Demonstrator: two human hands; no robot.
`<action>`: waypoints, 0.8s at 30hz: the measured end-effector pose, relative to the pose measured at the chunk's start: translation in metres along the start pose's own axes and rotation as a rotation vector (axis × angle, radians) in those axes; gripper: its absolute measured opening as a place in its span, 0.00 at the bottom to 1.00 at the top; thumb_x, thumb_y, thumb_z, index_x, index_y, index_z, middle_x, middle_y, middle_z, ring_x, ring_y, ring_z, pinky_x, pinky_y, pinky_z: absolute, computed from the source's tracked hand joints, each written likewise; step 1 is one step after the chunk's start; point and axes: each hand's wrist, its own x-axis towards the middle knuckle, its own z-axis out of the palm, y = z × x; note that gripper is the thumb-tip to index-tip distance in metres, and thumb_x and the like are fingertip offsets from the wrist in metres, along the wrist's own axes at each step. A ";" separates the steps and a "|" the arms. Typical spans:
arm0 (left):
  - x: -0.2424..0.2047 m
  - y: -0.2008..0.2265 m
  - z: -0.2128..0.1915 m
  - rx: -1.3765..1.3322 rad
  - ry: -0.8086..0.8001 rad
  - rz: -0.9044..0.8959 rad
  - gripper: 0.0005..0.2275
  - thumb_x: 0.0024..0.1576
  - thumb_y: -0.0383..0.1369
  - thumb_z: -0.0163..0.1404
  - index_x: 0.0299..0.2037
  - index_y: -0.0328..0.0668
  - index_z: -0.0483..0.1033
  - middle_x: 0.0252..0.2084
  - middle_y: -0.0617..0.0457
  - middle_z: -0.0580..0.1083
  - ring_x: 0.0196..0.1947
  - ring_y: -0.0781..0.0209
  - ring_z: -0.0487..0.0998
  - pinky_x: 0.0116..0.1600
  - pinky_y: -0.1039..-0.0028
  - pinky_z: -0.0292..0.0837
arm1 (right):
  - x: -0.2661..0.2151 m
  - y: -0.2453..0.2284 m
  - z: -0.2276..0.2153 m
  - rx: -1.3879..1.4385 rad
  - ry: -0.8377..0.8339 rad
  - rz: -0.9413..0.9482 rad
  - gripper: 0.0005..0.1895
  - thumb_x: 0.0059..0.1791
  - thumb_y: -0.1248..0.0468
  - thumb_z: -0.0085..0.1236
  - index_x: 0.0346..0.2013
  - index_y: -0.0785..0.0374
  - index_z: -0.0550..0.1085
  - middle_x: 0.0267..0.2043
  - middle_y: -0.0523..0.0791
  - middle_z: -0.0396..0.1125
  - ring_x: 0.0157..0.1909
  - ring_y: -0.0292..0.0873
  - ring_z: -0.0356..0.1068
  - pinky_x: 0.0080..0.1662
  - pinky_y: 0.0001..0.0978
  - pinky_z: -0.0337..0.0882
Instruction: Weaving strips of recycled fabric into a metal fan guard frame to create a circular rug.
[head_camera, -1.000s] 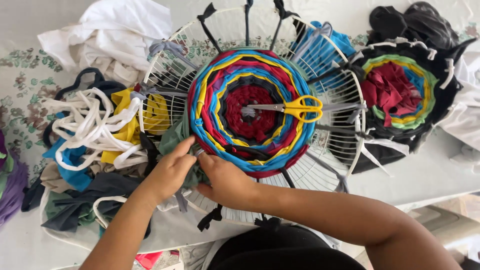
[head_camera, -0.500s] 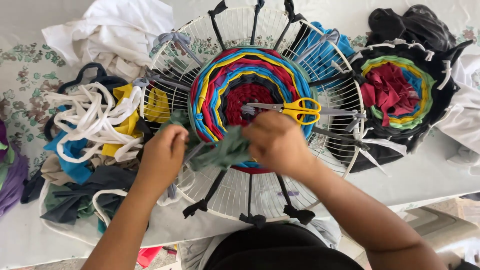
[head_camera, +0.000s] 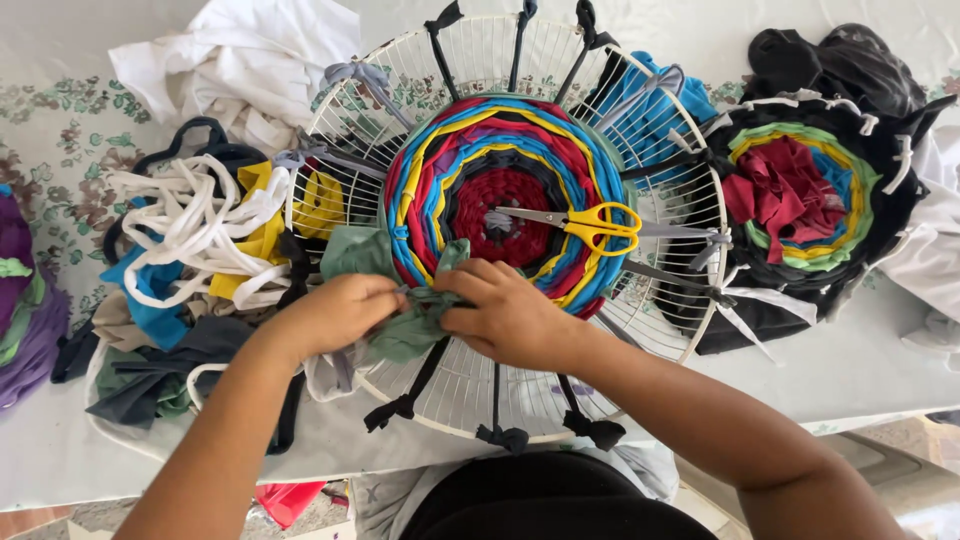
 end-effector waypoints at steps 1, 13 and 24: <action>-0.008 0.008 0.004 0.000 0.003 0.000 0.13 0.61 0.37 0.46 0.41 0.35 0.80 0.32 0.47 0.78 0.33 0.60 0.75 0.39 0.68 0.72 | -0.003 0.004 -0.006 0.000 0.000 -0.003 0.11 0.42 0.67 0.66 0.39 0.59 0.77 0.60 0.50 0.65 0.62 0.56 0.63 0.57 0.51 0.64; -0.024 0.005 0.012 0.986 0.661 0.458 0.10 0.44 0.26 0.55 0.37 0.39 0.78 0.39 0.46 0.76 0.45 0.44 0.76 0.43 0.57 0.73 | -0.025 0.051 -0.015 0.428 0.104 0.436 0.19 0.46 0.75 0.48 0.46 0.59 0.80 0.49 0.45 0.76 0.54 0.45 0.75 0.58 0.34 0.74; -0.005 -0.028 -0.004 -0.387 0.128 -0.023 0.11 0.66 0.33 0.46 0.53 0.40 0.79 0.30 0.47 0.66 0.33 0.59 0.65 0.38 0.66 0.63 | -0.002 0.018 -0.005 0.155 0.037 -0.100 0.09 0.46 0.65 0.65 0.40 0.58 0.77 0.61 0.46 0.70 0.62 0.51 0.68 0.57 0.48 0.64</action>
